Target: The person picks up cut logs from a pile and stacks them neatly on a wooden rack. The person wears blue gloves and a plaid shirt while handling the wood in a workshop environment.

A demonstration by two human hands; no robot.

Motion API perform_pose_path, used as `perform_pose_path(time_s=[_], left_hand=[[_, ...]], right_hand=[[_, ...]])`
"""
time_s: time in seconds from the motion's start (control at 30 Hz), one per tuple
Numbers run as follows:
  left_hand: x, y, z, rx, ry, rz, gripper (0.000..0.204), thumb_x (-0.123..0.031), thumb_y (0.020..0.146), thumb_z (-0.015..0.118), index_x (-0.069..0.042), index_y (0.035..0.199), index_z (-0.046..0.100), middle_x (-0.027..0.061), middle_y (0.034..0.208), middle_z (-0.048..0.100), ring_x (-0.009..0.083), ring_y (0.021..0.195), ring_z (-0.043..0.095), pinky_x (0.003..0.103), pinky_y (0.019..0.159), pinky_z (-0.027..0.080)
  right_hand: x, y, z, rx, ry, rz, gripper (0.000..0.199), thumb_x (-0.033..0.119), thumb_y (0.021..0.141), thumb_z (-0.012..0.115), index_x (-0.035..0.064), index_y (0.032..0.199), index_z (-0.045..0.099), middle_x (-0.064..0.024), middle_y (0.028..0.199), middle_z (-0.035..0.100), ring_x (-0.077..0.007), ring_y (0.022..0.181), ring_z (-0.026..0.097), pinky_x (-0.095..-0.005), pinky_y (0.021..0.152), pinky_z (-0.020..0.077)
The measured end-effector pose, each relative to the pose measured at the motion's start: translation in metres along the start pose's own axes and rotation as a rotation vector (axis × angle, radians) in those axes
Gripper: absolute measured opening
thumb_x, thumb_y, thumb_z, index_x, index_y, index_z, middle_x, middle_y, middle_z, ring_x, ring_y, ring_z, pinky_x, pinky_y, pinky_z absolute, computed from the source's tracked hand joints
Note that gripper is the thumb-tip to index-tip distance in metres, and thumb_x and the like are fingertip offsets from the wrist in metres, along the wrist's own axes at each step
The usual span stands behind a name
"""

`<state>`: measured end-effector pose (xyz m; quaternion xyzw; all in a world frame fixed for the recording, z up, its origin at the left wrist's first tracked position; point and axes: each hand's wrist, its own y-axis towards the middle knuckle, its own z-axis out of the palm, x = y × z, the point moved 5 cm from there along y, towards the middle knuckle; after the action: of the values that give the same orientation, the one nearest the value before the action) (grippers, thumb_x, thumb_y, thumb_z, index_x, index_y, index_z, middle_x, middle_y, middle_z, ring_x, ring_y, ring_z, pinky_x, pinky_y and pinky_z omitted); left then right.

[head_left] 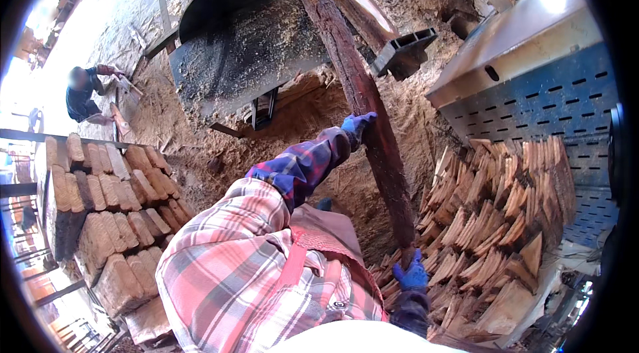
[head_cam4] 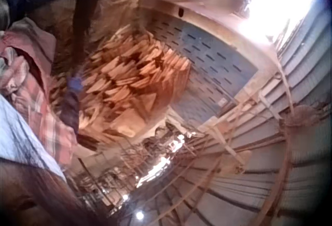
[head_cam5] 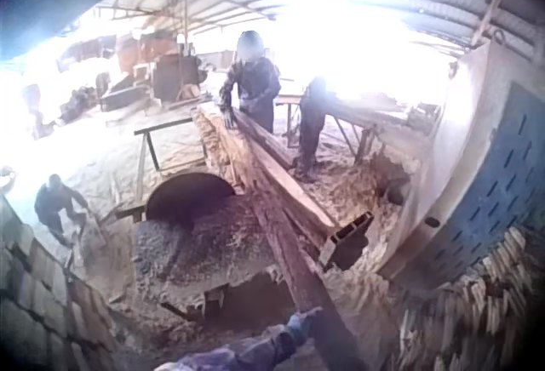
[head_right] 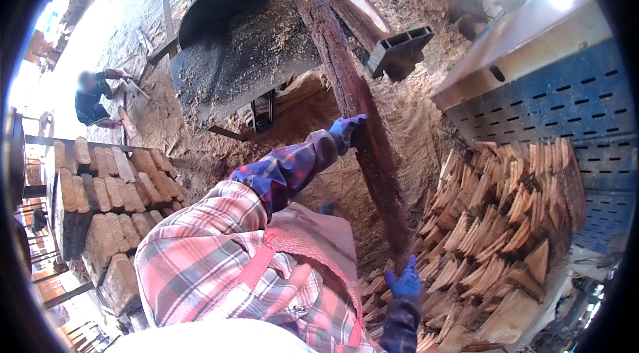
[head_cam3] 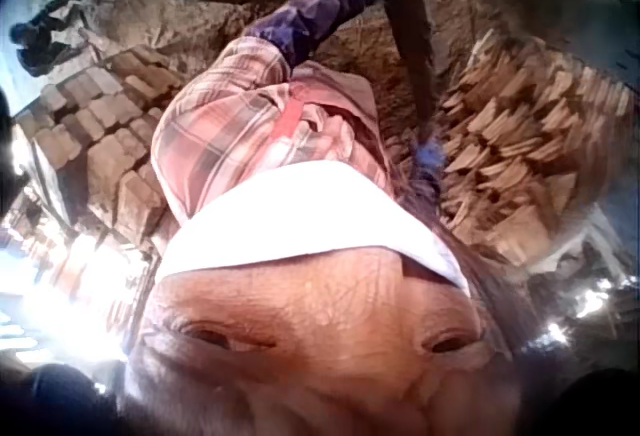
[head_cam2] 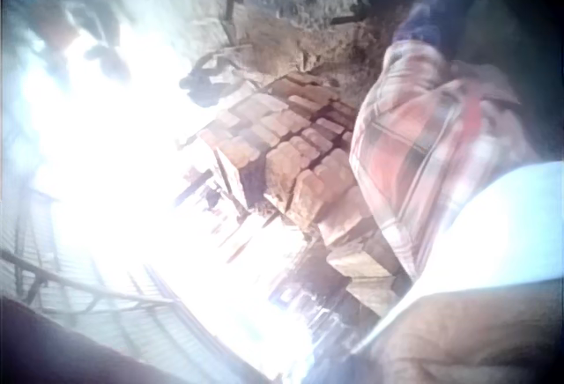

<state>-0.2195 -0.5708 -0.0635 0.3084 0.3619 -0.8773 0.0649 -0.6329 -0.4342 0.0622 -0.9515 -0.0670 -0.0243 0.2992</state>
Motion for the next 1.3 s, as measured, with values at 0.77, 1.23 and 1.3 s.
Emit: perform_pose_path(time_s=[0.77, 1.23, 1.3], left_hand=[[0.078, -0.017, 0.023, 0.100, -0.219, -0.192, 0.029, -0.029, 0.080, 0.067, -0.007, 0.099, 0.064, 0.0104, 0.094, 0.066, 0.0250, 0.084, 0.064, 0.042, 0.080, 0.052], [0.087, -0.030, 0.025, 0.182, -0.343, -0.167, 0.030, -0.028, 0.083, 0.064, -0.007, 0.104, 0.063, 0.0099, 0.100, 0.065, 0.0254, 0.092, 0.062, 0.043, 0.088, 0.049], [0.096, -0.027, 0.008, 0.113, -0.316, -0.096, 0.031, -0.028, 0.083, 0.064, -0.006, 0.105, 0.063, 0.0108, 0.101, 0.065, 0.0256, 0.094, 0.062, 0.043, 0.089, 0.048]], right_hand=[[0.068, 0.069, -0.011, -0.338, -0.106, -0.257, 0.100, 0.036, 0.063, 0.073, 0.0169, 0.144, 0.017, -0.0171, 0.114, 0.046, -0.0347, 0.107, 0.047, -0.0461, 0.093, 0.0374], [0.060, 0.059, -0.030, -0.407, -0.241, -0.282, 0.101, 0.034, 0.061, 0.073, 0.0172, 0.144, 0.017, -0.0179, 0.112, 0.047, -0.0370, 0.103, 0.049, -0.0465, 0.091, 0.0388], [0.058, 0.060, -0.017, -0.376, -0.244, -0.291, 0.101, 0.032, 0.061, 0.073, 0.0175, 0.144, 0.018, -0.0178, 0.112, 0.047, -0.0371, 0.103, 0.048, -0.0467, 0.091, 0.0386]])
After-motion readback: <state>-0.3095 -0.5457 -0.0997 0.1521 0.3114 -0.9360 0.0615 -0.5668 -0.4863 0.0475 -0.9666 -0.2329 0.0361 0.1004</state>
